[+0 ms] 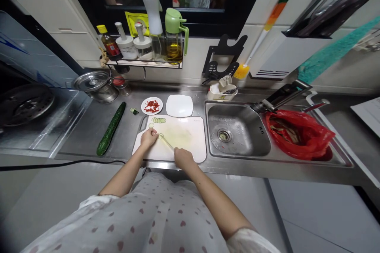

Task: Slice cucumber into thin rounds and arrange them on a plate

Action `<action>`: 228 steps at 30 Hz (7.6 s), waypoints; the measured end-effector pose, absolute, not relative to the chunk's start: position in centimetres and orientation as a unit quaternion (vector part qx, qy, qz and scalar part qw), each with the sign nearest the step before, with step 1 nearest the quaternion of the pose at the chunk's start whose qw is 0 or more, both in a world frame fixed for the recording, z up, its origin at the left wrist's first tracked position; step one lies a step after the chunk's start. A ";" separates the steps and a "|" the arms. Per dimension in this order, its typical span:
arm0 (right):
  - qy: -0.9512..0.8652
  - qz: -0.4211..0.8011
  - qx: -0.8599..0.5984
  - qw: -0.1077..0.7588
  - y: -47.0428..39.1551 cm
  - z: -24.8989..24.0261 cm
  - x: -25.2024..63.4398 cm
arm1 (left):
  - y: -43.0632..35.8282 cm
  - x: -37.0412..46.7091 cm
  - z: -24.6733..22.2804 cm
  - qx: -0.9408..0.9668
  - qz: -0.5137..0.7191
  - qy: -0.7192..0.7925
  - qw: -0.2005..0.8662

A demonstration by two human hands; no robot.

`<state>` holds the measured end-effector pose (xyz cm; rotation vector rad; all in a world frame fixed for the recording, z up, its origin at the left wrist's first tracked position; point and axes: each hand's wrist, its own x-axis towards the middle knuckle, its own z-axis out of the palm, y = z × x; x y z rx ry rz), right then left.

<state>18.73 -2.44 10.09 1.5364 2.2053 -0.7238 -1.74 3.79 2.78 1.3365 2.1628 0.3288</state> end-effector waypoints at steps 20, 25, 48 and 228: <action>0.767 -0.263 0.554 0.189 -1.7 10.8 17.4 | 4.0 -2.0 2.3 0.502 0.119 0.806 0.291; 0.775 -0.253 0.547 0.194 -1.6 11.0 17.3 | 4.2 -2.1 2.1 0.505 0.114 0.805 0.291; 0.797 -0.205 0.522 0.223 0.0 12.0 17.4 | 4.1 -2.1 2.4 0.509 0.114 0.803 0.288; 0.755 -0.266 0.574 0.173 -1.7 10.1 17.7 | 4.6 -0.1 3.6 0.537 0.111 0.796 0.256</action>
